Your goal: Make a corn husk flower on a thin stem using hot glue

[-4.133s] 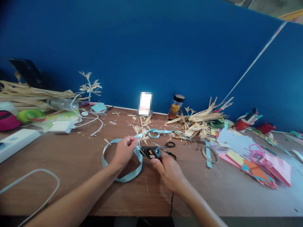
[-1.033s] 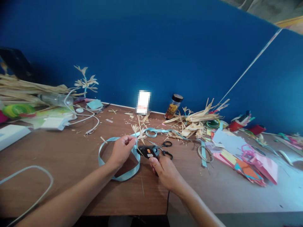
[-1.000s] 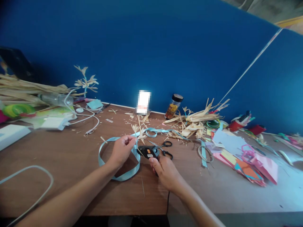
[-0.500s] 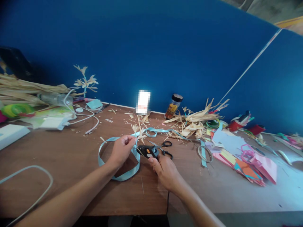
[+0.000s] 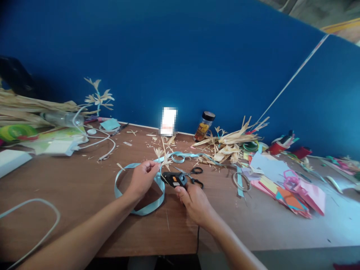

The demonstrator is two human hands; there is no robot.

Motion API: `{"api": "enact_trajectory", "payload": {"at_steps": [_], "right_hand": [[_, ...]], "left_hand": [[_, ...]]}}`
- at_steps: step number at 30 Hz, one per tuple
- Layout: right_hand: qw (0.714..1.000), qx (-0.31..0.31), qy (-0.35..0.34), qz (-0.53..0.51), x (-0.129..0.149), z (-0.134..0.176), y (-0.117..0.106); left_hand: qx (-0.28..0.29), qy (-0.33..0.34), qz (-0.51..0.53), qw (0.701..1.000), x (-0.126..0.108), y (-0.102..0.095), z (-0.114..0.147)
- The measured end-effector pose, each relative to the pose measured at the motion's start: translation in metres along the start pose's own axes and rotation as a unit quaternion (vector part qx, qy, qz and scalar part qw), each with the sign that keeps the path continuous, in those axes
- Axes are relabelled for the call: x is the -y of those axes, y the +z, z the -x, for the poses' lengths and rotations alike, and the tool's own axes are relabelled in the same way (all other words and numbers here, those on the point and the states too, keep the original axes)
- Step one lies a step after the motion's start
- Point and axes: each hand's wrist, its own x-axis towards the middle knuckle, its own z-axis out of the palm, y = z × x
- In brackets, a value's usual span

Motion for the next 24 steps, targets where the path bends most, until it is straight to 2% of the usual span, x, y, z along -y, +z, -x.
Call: {"api": "enact_trajectory", "payload": {"at_steps": [8,24], "right_hand": [[0.999,-0.019,0.001,0.027,-0.0013,-0.0012,0.0021],[0.999,-0.028,0.001,-0.019,-0.0019,-0.0009,0.0017]], "left_hand": [[-0.001,0.012,0.002,1.000,0.0035,0.0006,0.0001],[0.004,0.009,-0.004,1.000,0.0031,0.0002,0.0001]]}}
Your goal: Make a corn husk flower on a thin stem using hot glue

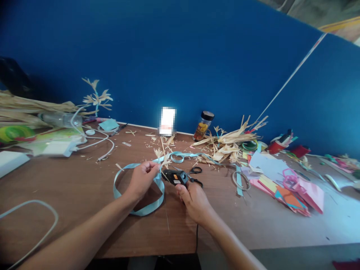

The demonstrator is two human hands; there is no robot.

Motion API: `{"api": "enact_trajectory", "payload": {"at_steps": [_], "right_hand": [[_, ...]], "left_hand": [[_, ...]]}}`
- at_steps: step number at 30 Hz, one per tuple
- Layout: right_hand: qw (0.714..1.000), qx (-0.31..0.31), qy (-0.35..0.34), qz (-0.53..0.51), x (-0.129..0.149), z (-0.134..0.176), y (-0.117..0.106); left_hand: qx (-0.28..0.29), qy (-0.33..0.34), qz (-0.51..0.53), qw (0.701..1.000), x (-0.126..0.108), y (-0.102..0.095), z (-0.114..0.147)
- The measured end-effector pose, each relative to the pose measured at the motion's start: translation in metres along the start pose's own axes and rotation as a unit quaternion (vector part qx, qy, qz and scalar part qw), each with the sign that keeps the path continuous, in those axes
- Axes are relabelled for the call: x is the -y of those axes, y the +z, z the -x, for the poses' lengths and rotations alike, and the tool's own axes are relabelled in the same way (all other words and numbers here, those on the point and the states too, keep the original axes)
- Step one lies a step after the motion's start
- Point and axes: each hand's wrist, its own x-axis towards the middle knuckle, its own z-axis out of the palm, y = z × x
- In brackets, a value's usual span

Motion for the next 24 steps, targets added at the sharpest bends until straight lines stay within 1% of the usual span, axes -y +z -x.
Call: {"api": "enact_trajectory", "payload": {"at_steps": [5,9,14,20,24], "right_hand": [[1.000,0.012,-0.001,-0.002,-0.0004,0.0007,0.0004],[1.000,0.000,0.006,-0.018,-0.0030,0.0010,0.0007],[1.000,0.009,-0.005,-0.013,-0.0031,0.0020,0.0008],[1.000,-0.007,-0.008,-0.025,-0.0022,0.0017,-0.0002],[0.999,0.006,-0.013,-0.033,-0.0014,0.0009,-0.0007]], "left_hand": [[-0.004,-0.003,-0.002,1.000,-0.0006,0.0000,0.0000],[0.001,-0.004,0.012,1.000,0.0007,0.0004,-0.0001],[-0.012,-0.007,0.011,1.000,0.0014,-0.0001,-0.0001],[0.007,-0.016,0.034,0.999,0.0007,0.0002,0.0008],[0.003,-0.016,0.031,0.999,0.0006,0.0003,0.0013]]}}
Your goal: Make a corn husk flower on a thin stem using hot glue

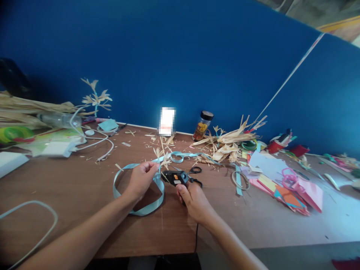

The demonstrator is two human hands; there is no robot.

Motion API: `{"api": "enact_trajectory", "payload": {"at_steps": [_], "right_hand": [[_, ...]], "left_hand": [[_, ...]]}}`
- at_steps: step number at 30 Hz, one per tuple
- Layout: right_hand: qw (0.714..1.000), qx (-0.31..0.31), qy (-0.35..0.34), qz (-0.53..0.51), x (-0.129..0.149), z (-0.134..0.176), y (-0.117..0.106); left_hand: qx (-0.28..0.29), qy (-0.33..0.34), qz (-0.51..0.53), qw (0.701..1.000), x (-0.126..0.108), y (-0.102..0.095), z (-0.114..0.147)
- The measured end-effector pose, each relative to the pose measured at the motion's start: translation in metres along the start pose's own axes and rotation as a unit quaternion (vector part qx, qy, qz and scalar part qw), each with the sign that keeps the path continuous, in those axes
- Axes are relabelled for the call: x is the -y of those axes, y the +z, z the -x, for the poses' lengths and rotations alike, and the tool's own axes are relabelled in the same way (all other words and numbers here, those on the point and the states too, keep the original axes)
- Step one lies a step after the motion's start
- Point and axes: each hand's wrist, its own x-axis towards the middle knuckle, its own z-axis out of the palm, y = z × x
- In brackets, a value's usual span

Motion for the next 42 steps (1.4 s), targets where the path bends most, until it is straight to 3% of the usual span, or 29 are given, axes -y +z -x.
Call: {"api": "enact_trajectory", "payload": {"at_steps": [29,42], "right_hand": [[0.998,-0.011,0.002,0.055,0.0024,0.0009,-0.0004],[0.994,0.016,0.014,0.106,0.0040,0.0019,-0.0010]], "left_hand": [[0.019,-0.038,0.045,0.998,0.0065,0.0002,-0.0037],[-0.007,-0.039,0.033,0.999,0.0035,0.0007,-0.0032]]}}
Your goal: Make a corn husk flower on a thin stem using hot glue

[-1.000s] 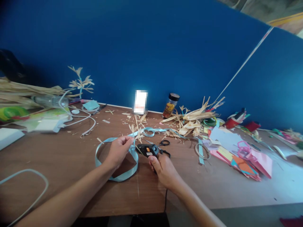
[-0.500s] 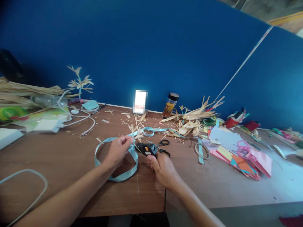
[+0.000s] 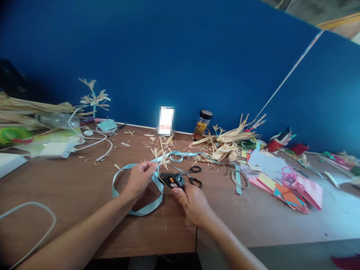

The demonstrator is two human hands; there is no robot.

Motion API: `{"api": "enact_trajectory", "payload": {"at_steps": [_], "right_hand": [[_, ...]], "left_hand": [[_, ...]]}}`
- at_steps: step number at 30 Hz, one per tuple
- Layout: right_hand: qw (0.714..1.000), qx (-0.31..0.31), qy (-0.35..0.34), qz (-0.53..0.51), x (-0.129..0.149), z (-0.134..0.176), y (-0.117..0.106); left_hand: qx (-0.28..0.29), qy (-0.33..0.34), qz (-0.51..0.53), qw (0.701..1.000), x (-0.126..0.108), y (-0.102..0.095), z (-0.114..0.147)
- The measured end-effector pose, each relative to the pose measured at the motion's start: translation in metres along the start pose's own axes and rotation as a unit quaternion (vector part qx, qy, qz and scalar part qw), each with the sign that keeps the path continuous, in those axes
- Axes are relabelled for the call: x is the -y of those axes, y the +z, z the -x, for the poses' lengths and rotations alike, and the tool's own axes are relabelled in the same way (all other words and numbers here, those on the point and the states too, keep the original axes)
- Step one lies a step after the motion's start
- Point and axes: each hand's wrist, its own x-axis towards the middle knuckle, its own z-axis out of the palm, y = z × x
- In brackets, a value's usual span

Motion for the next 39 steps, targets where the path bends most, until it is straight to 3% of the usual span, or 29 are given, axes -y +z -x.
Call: {"api": "enact_trajectory", "payload": {"at_steps": [11,14,19,22,25,29,32,33,35,37,39], "right_hand": [[0.999,-0.010,0.001,0.034,0.001,0.001,0.000],[0.995,-0.061,0.033,0.076,-0.011,0.005,-0.007],[0.947,-0.150,0.066,0.277,-0.045,0.009,-0.020],[0.915,-0.159,0.058,0.365,-0.068,0.008,-0.023],[0.911,-0.150,0.042,0.383,-0.089,0.009,-0.026],[0.925,-0.183,0.056,0.329,-0.094,0.016,-0.033],[0.943,-0.253,0.069,0.205,-0.065,0.018,-0.032],[0.962,-0.240,0.036,0.125,-0.050,0.017,-0.028],[0.989,-0.138,-0.021,-0.051,-0.020,0.010,-0.014],[0.979,-0.045,-0.034,-0.196,0.003,-0.002,0.005],[0.965,-0.010,-0.020,-0.260,0.015,-0.015,0.022]], "left_hand": [[-0.001,0.004,-0.005,1.000,0.001,-0.001,-0.001],[-0.003,0.013,-0.006,1.000,-0.002,-0.001,0.001],[-0.001,0.006,0.004,1.000,-0.004,0.000,0.002],[0.010,0.006,0.020,1.000,-0.003,0.000,0.002],[0.032,0.003,0.049,0.998,-0.003,0.000,0.003],[0.060,-0.021,0.072,0.995,-0.002,0.001,0.004],[0.068,-0.026,0.083,0.994,-0.001,0.002,0.004],[0.069,-0.025,0.088,0.993,-0.001,0.003,0.004],[0.070,-0.025,0.104,0.992,0.000,0.004,0.005],[0.070,-0.025,0.118,0.990,-0.001,0.004,0.005],[0.067,-0.028,0.128,0.989,-0.002,0.003,0.004]]}}
